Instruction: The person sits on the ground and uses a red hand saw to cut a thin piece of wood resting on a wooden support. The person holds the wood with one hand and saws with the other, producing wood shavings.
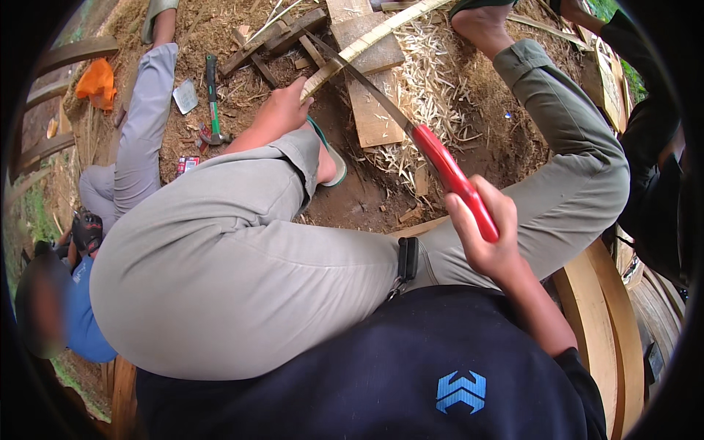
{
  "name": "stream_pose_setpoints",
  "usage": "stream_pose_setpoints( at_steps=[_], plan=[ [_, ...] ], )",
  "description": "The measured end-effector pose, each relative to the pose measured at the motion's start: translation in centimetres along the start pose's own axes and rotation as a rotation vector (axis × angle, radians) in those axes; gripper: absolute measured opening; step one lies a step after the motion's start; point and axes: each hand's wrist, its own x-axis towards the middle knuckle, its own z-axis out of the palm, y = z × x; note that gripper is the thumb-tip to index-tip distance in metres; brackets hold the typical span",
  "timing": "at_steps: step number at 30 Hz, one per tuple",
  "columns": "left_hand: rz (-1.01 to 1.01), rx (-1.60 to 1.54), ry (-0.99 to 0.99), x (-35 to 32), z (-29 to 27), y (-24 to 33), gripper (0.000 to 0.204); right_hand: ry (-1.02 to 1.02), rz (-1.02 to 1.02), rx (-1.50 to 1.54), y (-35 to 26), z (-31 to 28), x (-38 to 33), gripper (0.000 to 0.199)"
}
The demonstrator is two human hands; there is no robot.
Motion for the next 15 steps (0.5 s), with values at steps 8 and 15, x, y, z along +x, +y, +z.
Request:
stream_pose_setpoints(
  at_steps=[8,15],
  plan=[
    [-0.018,0.004,-0.002,-0.1,0.9,-0.3,0.040,-0.018,-0.004,-0.035,-0.7,-1.3,-0.4,0.016],
    [-0.023,0.020,-0.010,0.0,0.6,-0.2,0.043,-0.025,0.012,-0.055,-1.9,-4.0,-3.7,0.013]
  ],
)
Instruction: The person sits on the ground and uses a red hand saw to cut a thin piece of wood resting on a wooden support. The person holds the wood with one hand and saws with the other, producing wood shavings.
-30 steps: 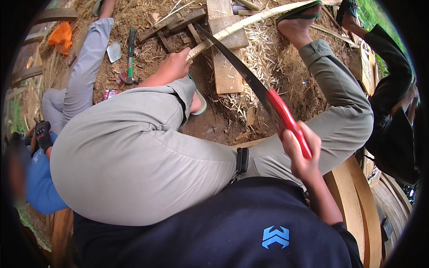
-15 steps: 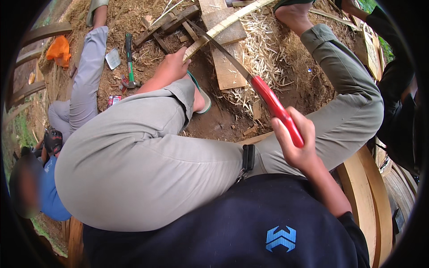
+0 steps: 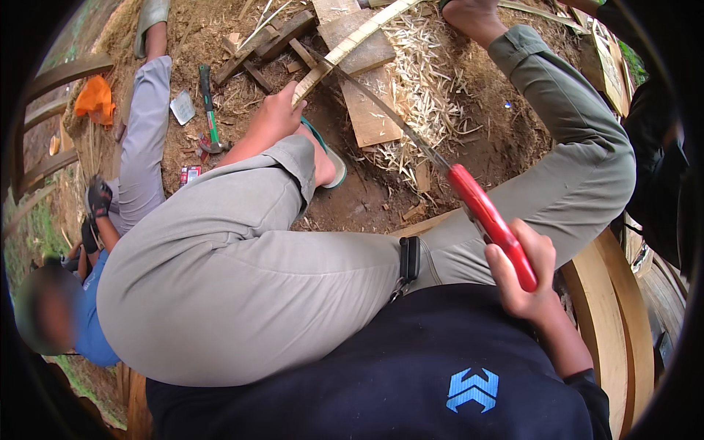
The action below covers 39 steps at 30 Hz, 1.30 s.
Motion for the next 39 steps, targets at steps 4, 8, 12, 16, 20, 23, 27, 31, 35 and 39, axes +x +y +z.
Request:
stream_pose_setpoints(
  at_steps=[4,8,12,16,20,23,27,31,35,39],
  plan=[
    [-0.026,0.017,-0.025,0.0,-0.3,0.1,0.046,0.039,-0.030,0.026,0.5,1.9,3.9,0.018],
    [0.032,0.018,0.007,0.4,0.0,0.3,0.046,0.069,-0.026,0.020,1.5,2.7,3.4,0.020],
    [-0.048,0.011,-0.043,-0.2,-0.5,0.8,0.046,0.041,0.016,0.061,-0.8,-0.6,0.1,0.007],
    [-0.004,-0.009,-0.024,0.0,0.4,-0.5,0.044,0.080,-0.021,0.100,1.1,3.0,5.2,0.019],
    [0.012,-0.016,0.021,0.0,0.4,-0.4,0.041,0.034,0.018,0.076,0.2,2.1,3.0,0.017],
    [-0.019,0.017,-0.041,-0.1,-0.2,0.3,0.042,0.007,0.025,0.012,0.0,-0.5,0.3,0.011],
    [-0.001,-0.028,-0.001,0.1,-0.2,0.2,0.044,0.048,0.033,0.094,1.5,2.5,5.2,0.019],
    [0.084,-0.043,0.056,-0.1,0.6,-0.5,0.044,0.010,0.034,0.088,1.2,1.3,3.4,0.017],
    [0.022,-0.034,0.009,-0.7,-0.6,0.5,0.045,-0.014,0.095,0.099,-1.4,-0.9,1.2,0.013],
    [0.038,-0.065,-0.001,-0.2,-0.4,0.7,0.039,0.025,-0.057,0.046,1.5,3.9,5.6,0.018]
  ],
)
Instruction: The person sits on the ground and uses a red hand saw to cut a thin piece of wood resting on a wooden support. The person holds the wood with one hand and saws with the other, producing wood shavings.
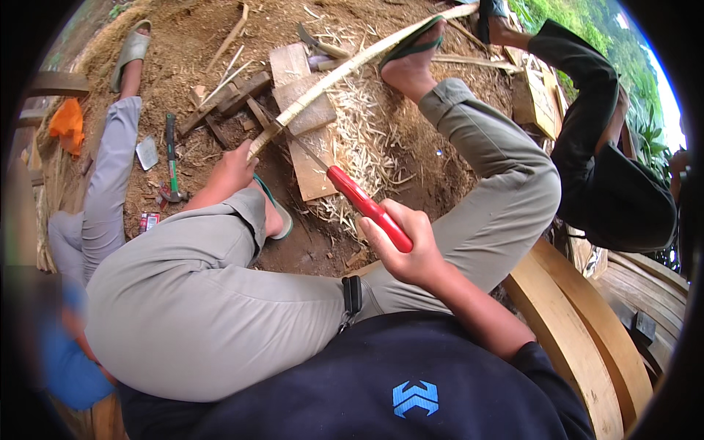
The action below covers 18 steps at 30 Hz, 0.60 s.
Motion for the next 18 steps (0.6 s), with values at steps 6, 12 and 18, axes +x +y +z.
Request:
stream_pose_setpoints(
  at_steps=[6,12,18],
  plan=[
    [-0.057,-0.020,-0.023,-0.7,-1.0,1.1,0.029,-0.075,0.205,-0.048,-4.0,-4.9,-4.7,0.016],
    [-0.010,-0.031,-0.045,-0.6,-0.9,-0.2,0.026,-0.031,0.167,0.090,-0.8,-1.0,-1.1,0.023],
    [-0.015,-0.004,-0.042,-1.1,-0.2,-0.6,0.026,-0.057,0.243,0.032,-3.4,-4.9,-6.1,0.019]
  ],
)
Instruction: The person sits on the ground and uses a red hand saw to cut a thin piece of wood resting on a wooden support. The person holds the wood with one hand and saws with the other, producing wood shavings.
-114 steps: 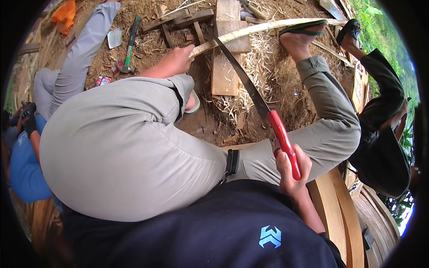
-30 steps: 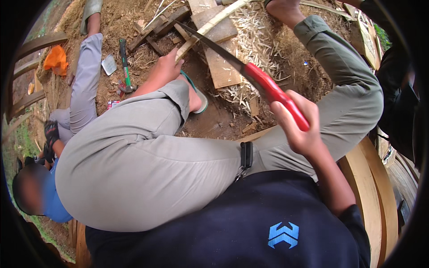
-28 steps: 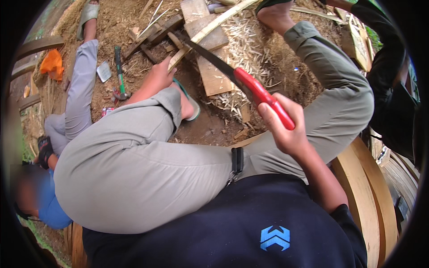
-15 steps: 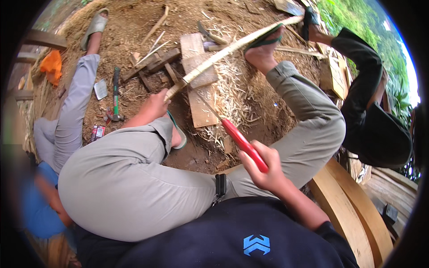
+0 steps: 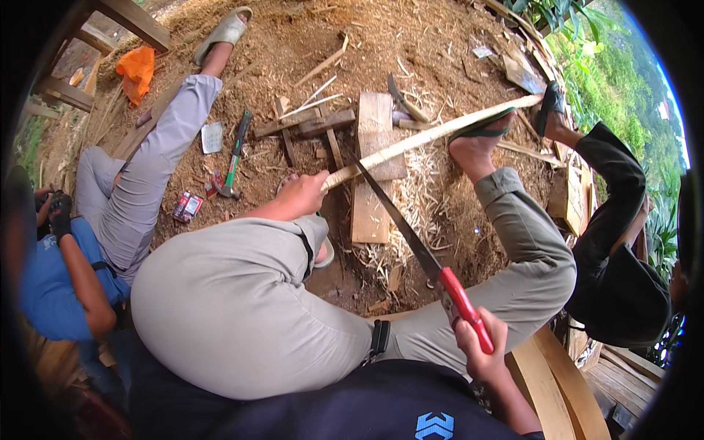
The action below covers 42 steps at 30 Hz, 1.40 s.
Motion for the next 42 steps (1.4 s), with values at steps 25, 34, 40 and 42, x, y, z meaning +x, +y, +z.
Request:
stream_pose_setpoints(
  at_steps=[25,34,40,42],
  plan=[
    [0.013,-0.077,0.044,0.5,0.9,-0.5,0.028,0.068,-0.034,0.053,-1.8,2.9,4.8,0.020],
    [-0.035,-0.064,-0.056,0.2,1.4,-1.1,0.027,0.048,0.051,0.046,-1.1,0.2,1.9,0.016],
    [-0.052,-0.129,-0.070,0.2,0.4,0.9,0.025,0.088,-0.031,0.079,-0.7,5.0,5.3,0.017],
    [-0.046,-0.133,-0.054,0.1,0.3,0.6,0.025,0.045,-0.041,-0.082,-1.1,4.0,3.7,0.015]
  ],
)
